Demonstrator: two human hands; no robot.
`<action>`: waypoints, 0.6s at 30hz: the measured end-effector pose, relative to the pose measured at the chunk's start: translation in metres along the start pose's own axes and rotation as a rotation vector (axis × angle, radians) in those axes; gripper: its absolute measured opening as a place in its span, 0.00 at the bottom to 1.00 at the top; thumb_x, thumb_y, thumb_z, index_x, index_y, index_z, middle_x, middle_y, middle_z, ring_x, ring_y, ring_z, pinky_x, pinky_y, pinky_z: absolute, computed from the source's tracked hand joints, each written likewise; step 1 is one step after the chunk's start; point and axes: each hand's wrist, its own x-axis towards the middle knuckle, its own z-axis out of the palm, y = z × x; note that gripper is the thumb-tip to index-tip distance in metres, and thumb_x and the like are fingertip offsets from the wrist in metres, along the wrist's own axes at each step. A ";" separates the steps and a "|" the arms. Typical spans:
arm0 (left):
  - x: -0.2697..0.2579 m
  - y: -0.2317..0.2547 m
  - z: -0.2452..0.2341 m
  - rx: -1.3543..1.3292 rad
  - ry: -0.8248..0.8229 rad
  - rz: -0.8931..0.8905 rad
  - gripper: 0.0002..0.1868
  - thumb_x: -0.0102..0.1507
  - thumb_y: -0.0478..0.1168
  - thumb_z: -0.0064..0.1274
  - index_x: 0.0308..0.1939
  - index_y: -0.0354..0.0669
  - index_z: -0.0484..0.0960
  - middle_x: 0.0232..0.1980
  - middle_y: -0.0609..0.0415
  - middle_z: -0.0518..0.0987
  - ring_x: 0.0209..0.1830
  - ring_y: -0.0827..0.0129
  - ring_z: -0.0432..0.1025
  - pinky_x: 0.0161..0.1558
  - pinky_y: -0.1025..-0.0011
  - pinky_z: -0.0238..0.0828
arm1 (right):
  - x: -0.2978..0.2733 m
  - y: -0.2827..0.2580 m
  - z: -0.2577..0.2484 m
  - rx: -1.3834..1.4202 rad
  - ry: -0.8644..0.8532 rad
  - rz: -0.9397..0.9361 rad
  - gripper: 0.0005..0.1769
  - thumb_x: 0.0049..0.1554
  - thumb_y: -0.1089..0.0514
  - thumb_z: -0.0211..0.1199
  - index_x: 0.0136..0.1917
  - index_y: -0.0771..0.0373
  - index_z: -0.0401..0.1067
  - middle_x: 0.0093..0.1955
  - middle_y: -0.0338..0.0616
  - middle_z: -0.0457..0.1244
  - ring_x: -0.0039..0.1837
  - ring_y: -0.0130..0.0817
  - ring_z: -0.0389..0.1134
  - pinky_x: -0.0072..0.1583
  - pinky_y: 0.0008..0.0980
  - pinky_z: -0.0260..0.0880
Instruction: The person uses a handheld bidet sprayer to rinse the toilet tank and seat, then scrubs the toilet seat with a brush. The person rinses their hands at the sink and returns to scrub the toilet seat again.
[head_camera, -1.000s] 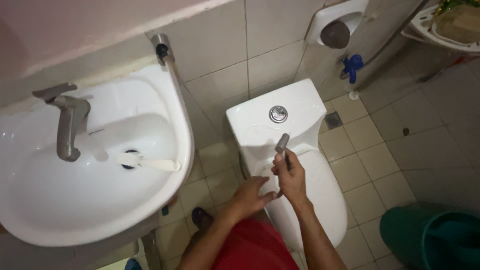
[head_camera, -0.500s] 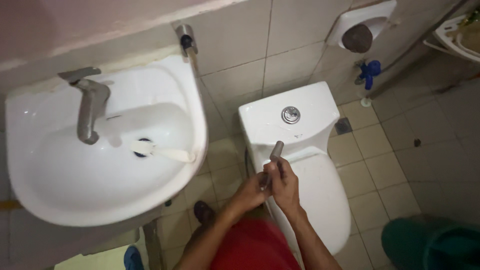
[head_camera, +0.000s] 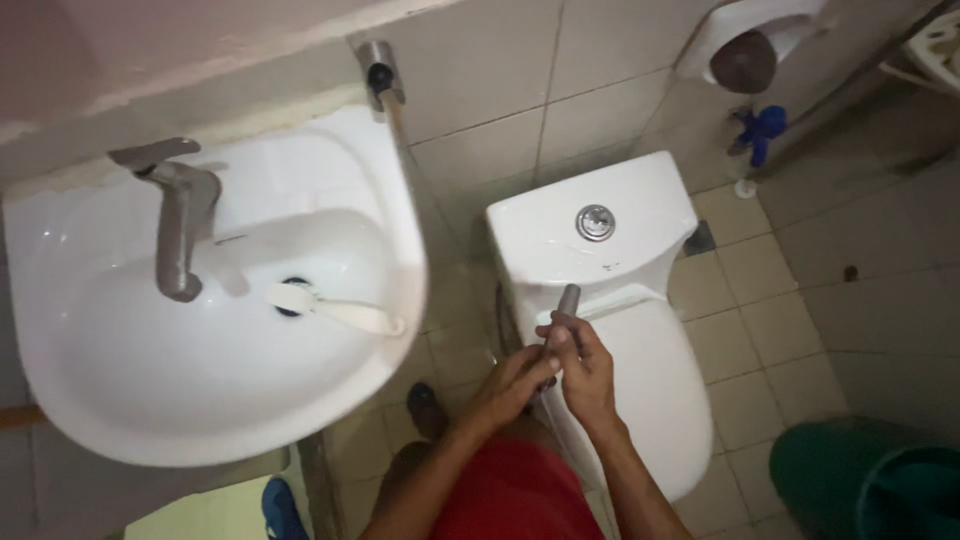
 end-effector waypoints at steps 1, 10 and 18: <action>-0.002 0.002 -0.001 -0.034 0.005 -0.023 0.29 0.67 0.58 0.49 0.57 0.34 0.79 0.44 0.52 0.81 0.42 0.69 0.75 0.45 0.69 0.71 | -0.002 0.001 0.002 -0.012 -0.004 -0.005 0.23 0.66 0.51 0.54 0.66 0.70 0.69 0.55 0.51 0.71 0.56 0.33 0.71 0.58 0.32 0.72; -0.020 0.002 -0.031 0.122 -0.003 -0.066 0.30 0.67 0.63 0.48 0.49 0.37 0.80 0.33 0.54 0.77 0.32 0.71 0.72 0.34 0.70 0.70 | -0.014 -0.005 0.033 0.089 0.026 0.050 0.21 0.63 0.54 0.59 0.61 0.73 0.72 0.53 0.53 0.71 0.57 0.38 0.73 0.62 0.36 0.71; -0.040 0.012 -0.075 0.253 -0.116 -0.185 0.33 0.68 0.65 0.44 0.63 0.43 0.77 0.39 0.53 0.81 0.39 0.72 0.76 0.39 0.71 0.71 | -0.030 -0.007 0.072 -0.023 0.082 0.128 0.21 0.61 0.54 0.59 0.62 0.71 0.74 0.51 0.49 0.72 0.55 0.34 0.72 0.60 0.33 0.70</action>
